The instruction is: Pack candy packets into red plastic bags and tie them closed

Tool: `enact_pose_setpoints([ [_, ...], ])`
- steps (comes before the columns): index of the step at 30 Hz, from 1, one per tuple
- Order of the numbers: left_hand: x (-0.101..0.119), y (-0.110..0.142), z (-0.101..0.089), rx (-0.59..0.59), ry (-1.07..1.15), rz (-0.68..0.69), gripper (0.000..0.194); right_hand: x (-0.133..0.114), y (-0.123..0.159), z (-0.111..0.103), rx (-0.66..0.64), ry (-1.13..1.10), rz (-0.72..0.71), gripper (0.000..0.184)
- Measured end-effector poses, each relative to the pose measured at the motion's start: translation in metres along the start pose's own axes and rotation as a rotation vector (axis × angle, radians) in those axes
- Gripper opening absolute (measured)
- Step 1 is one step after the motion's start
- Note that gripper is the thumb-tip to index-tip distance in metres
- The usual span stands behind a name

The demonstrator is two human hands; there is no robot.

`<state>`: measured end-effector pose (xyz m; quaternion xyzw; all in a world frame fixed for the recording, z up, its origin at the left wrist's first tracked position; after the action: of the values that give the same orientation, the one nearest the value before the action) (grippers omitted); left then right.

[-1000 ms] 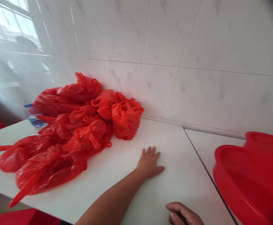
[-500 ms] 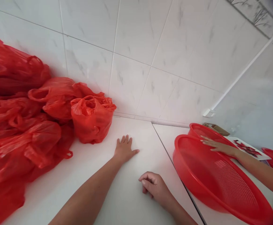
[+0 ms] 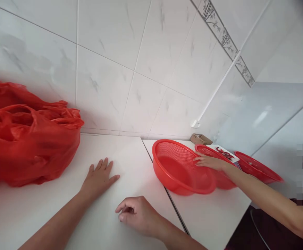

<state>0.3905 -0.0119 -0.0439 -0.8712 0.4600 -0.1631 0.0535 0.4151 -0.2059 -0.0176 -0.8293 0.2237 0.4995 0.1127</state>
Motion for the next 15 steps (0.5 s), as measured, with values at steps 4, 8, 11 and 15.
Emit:
enact_pose_setpoints([
  [4, 0.000, 0.000, 0.001, 0.008, -0.020, 0.011, 0.068, -0.004, 0.014, -0.016, -0.005, 0.033, 0.020, 0.026],
  [8, 0.000, -0.001, 0.000, 0.026, -0.027, 0.013, 0.065, -0.008, 0.029, -0.042, 0.091, 0.114, -0.031, 0.026],
  [11, 0.002, -0.001, 0.000, 0.035, -0.054, 0.022, 0.064, -0.011, 0.055, -0.073, 0.301, 0.267, -0.212, 0.026],
  [15, 0.005, 0.000, 0.003, -0.027, -0.092, 0.053, 0.064, -0.003, 0.123, -0.133, 0.815, 0.670, -0.347, 0.019],
])
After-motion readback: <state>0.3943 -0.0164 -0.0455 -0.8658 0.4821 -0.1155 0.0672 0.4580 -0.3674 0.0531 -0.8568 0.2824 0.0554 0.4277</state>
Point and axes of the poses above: each hand's wrist, its own y-axis away from the middle knuckle, its own z-axis out of the palm, x = y × z, the point moved 6 cm from there along -y, towards the middle knuckle, and after that the axes turned 9 degrees about x, right-handed, at the moved point
